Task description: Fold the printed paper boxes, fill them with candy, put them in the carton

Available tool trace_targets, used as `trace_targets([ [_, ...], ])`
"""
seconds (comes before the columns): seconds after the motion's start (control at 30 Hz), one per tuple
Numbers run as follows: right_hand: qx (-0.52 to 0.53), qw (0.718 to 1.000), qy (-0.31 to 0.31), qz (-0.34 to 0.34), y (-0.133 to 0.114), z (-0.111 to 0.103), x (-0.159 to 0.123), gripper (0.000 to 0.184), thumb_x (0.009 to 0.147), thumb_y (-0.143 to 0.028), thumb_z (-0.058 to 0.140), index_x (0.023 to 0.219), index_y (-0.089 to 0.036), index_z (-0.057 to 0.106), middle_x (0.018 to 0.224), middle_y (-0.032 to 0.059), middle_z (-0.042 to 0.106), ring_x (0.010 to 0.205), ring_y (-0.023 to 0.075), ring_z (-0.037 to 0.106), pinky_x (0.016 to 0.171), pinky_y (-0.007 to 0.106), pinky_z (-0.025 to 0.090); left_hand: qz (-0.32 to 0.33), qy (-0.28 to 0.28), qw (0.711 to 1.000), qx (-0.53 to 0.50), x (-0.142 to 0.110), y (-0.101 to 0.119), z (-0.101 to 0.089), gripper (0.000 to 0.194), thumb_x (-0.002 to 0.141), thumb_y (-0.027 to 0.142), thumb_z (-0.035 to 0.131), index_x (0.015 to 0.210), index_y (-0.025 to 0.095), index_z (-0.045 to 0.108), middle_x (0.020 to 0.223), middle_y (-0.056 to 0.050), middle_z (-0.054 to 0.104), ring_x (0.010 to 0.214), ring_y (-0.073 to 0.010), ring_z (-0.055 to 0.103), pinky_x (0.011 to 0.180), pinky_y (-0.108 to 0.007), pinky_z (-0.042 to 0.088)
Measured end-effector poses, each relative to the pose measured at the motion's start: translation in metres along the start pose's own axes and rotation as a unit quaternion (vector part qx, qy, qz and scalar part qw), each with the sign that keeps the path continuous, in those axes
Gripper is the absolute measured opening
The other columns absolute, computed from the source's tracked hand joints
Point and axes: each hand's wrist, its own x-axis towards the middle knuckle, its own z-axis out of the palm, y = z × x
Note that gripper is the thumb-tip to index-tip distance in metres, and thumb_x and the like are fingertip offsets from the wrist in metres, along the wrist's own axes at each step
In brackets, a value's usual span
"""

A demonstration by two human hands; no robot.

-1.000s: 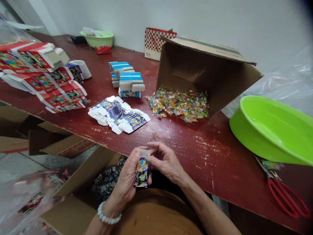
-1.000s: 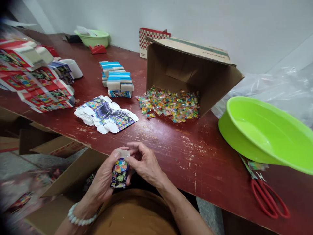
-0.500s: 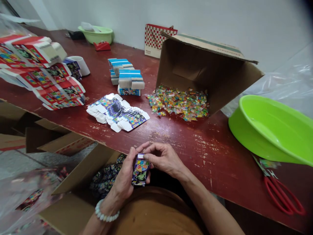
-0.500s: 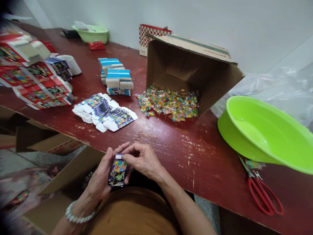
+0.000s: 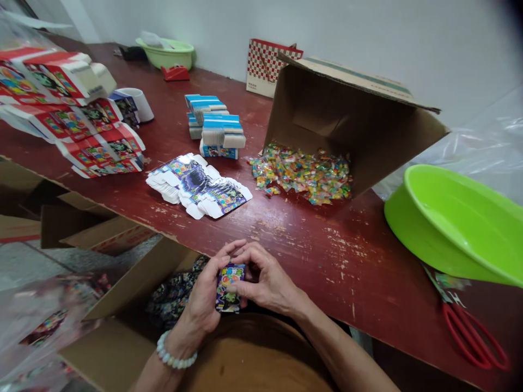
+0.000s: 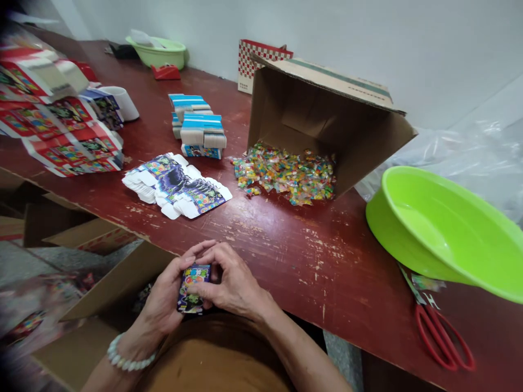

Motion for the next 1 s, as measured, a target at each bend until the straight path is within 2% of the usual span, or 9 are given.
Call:
trace_targets([
  [0.1,-0.028,0.999,-0.029,0.025,0.007,-0.007,0.024,0.026,0.08,-0.04,0.075,0.098,-0.024,0.067,0.104,0.0035,0.063,0.088,0.0171,0.061,0.076,0.03,0.049,0.05,0.013,0.996,0.071,-0.006,0.001,-0.022,0.046,0.078,0.034,0.064,0.121,0.018,0.064,0.084,-0.005,0.075,0.051,-0.017,0.064,0.044,-0.025,0.051],
  [0.2,-0.125,0.986,0.086,0.063,0.016,-0.023,0.07,0.035,0.085,-0.038,0.068,0.114,-0.021,0.062,0.109,0.0068,0.063,0.092,0.0192,0.061,0.081,0.032,0.049,0.101,0.08,0.972,0.196,-0.015,0.005,-0.066,0.045,0.08,0.046,0.064,0.118,0.021,0.067,0.076,-0.002,0.075,0.05,-0.0171,0.064,0.048,-0.026,0.05],
  [0.33,-0.309,0.932,0.151,0.116,0.029,-0.034,0.129,0.05,0.087,-0.045,0.065,0.125,-0.015,0.055,0.124,0.0165,0.056,0.112,0.0287,0.058,0.092,0.04,0.046,0.108,0.192,0.884,0.412,-0.024,0.011,-0.128,0.054,0.078,0.059,0.063,0.122,0.028,0.066,0.105,-0.005,0.078,0.108,-0.0317,0.068,0.089,-0.037,0.054],
  [0.43,-0.374,0.897,0.153,0.18,0.033,-0.027,0.147,0.059,0.083,-0.06,0.063,0.121,-0.015,0.055,0.125,0.019,0.052,0.108,0.0344,0.061,0.089,0.046,0.048,0.128,0.243,0.845,0.458,-0.026,0.017,-0.147,0.057,0.081,0.064,0.057,0.126,0.029,0.061,0.114,-0.007,0.075,0.118,-0.0343,0.062,0.105,-0.047,0.043],
  [0.53,-0.364,0.892,0.18,0.201,0.036,-0.02,0.148,0.059,0.079,-0.06,0.068,0.118,-0.018,0.056,0.124,0.0172,0.052,0.108,0.0342,0.061,0.089,0.047,0.048,0.167,0.237,0.851,0.438,-0.023,0.024,-0.137,0.051,0.083,0.062,0.057,0.121,0.028,0.061,0.114,-0.007,0.073,0.115,-0.0327,0.063,0.106,-0.046,0.042],
  [0.67,-0.185,0.929,0.264,0.181,0.041,-0.023,0.144,0.043,0.073,-0.042,0.076,0.106,-0.02,0.058,0.119,0.0112,0.055,0.109,0.0279,0.057,0.091,0.041,0.046,0.245,0.205,0.85,0.418,-0.009,0.03,-0.1,0.046,0.084,0.054,0.062,0.121,0.028,0.06,0.117,-0.007,0.069,0.113,-0.0291,0.062,0.104,-0.04,0.044],
  [0.87,-0.009,0.968,0.202,0.152,0.025,-0.052,0.107,0.027,0.082,-0.044,0.062,0.087,-0.018,0.058,0.069,-0.0025,0.057,0.058,0.011,0.05,0.057,0.023,0.042,0.366,0.183,0.809,0.423,0.005,0.051,-0.052,0.05,0.084,0.044,0.067,0.129,0.025,0.059,0.132,-0.009,0.062,0.122,-0.0284,0.055,0.112,-0.038,0.033],
  [0.93,0.086,0.98,0.132,0.121,0.01,-0.06,0.086,0.033,0.076,-0.047,0.071,0.083,-0.018,0.059,0.064,-0.0048,0.054,0.054,0.0088,0.045,0.053,0.021,0.039,0.333,0.125,0.848,0.393,0.004,0.056,-0.04,0.047,0.082,0.044,0.069,0.124,0.023,0.063,0.128,-0.008,0.065,0.119,-0.0294,0.057,0.109,-0.037,0.037],
  [1.0,0.162,0.981,0.053,0.093,-0.005,-0.063,0.067,0.035,0.072,-0.048,0.077,0.081,-0.018,0.06,0.067,-0.0043,0.057,0.057,0.0085,0.048,0.058,0.022,0.041,0.211,-0.012,0.918,0.337,0.002,0.054,-0.029,0.046,0.082,0.048,0.068,0.118,0.02,0.066,0.121,-0.009,0.07,0.111,-0.0296,0.062,0.099,-0.037,0.044],
])
